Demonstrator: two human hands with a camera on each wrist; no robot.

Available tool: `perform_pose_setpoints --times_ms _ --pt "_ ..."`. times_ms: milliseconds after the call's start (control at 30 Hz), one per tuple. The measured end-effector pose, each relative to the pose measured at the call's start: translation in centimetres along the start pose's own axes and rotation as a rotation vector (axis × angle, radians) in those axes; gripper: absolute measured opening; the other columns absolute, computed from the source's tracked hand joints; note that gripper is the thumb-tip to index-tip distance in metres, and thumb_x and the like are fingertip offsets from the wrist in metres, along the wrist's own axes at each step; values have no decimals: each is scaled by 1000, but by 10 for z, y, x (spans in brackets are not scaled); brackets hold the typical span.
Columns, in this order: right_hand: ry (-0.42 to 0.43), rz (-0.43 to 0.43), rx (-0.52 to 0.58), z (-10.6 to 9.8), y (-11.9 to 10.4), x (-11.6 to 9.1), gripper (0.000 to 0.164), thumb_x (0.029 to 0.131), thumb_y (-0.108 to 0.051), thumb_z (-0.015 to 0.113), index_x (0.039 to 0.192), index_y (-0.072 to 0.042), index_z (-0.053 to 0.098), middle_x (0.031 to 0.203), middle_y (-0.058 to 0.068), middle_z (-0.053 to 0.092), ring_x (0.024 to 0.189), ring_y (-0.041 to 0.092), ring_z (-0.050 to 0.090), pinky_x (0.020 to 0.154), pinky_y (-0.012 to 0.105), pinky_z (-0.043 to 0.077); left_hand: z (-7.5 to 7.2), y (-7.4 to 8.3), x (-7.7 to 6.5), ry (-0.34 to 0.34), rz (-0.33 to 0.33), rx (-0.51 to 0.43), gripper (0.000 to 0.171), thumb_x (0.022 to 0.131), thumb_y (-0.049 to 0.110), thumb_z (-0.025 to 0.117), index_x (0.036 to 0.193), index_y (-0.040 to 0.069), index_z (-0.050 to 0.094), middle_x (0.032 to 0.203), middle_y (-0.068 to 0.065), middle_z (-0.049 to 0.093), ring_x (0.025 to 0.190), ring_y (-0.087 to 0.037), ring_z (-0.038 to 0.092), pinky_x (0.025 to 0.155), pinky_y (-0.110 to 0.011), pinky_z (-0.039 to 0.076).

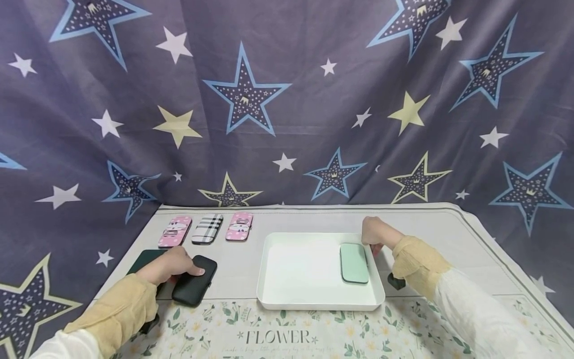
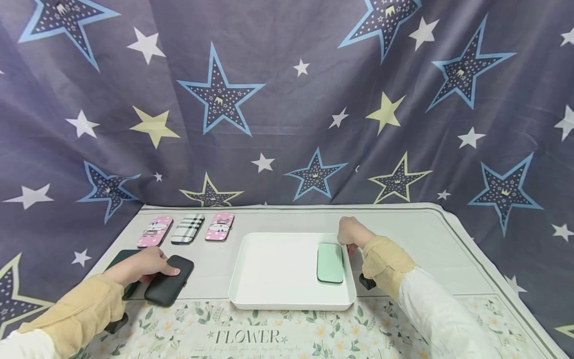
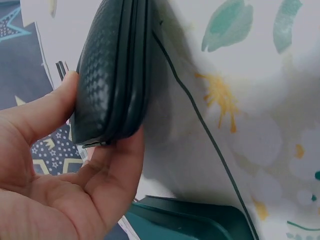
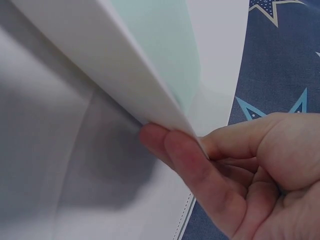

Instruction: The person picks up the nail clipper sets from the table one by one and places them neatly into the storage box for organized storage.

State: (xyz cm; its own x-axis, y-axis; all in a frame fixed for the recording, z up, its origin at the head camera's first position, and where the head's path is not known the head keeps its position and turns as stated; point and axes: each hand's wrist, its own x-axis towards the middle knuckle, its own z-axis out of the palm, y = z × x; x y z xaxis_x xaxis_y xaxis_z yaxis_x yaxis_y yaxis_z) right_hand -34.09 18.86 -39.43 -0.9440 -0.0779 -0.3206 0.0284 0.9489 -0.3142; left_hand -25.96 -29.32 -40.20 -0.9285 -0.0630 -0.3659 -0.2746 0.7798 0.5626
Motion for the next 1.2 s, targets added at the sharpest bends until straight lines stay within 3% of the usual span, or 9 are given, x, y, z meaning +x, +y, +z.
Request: perform_pose_setpoints --times_ms 233,333,433,533,600,700,933,1000,1200 --pt "-5 -5 -27 -1 -5 -3 17 78 7 56 91 17 59 57 14 63 43 16 63 45 22 53 -2 -7 0 -49 -15 -122 41 77 15 78 95 -12 53 81 -13 51 69 -21 55 61 -34 53" --pt "-7 1 -28 -1 -7 -3 18 78 7 57 93 18 59 58 14 63 44 16 63 45 22 53 0 -6 1 -66 -20 -183 31 79 17 76 74 1 50 66 -4 43 58 -16 47 55 -29 47" --pt "-11 6 -27 -2 -7 -3 19 79 7 57 95 18 58 59 15 63 44 16 63 46 23 54 2 -2 3 -82 -25 -240 39 81 20 75 63 13 41 57 2 38 53 -12 41 53 -27 45" --pt "-17 16 -22 -2 -7 -2 21 78 7 57 96 18 58 60 15 63 45 17 64 46 23 54 3 6 5 -109 -35 -295 35 82 21 74 69 9 45 60 2 44 56 -12 45 55 -28 48" --pt "-18 17 -19 -2 -7 -2 21 78 7 56 96 18 58 60 15 63 45 17 64 46 23 54 2 13 5 -143 -28 -329 33 84 20 73 90 -4 52 69 -2 51 61 -13 51 60 -30 52" --pt "-9 7 -27 -2 -6 -3 20 77 8 55 94 17 58 60 15 62 44 16 64 45 22 53 2 28 5 -180 -20 -361 50 86 21 71 112 -12 45 79 -5 57 68 -14 56 65 -31 54" --pt "-14 -11 -43 -3 -4 -1 19 76 8 55 93 17 58 61 15 63 44 16 63 45 22 53 11 66 8 -219 47 -476 34 86 18 70 100 -5 49 80 -5 64 71 -12 63 67 -29 57" --pt "-17 -10 -45 -4 -4 -1 19 76 8 55 93 17 58 61 15 63 44 16 63 45 22 53 14 78 9 -223 66 -478 35 86 17 70 104 -8 52 78 -4 65 70 -11 63 66 -28 57" --pt "-10 3 -56 -4 -4 1 21 75 8 56 94 18 58 60 15 63 43 15 63 45 22 53 28 115 13 -209 84 -456 29 85 16 72 97 -4 55 74 -4 62 64 -10 60 61 -26 56"
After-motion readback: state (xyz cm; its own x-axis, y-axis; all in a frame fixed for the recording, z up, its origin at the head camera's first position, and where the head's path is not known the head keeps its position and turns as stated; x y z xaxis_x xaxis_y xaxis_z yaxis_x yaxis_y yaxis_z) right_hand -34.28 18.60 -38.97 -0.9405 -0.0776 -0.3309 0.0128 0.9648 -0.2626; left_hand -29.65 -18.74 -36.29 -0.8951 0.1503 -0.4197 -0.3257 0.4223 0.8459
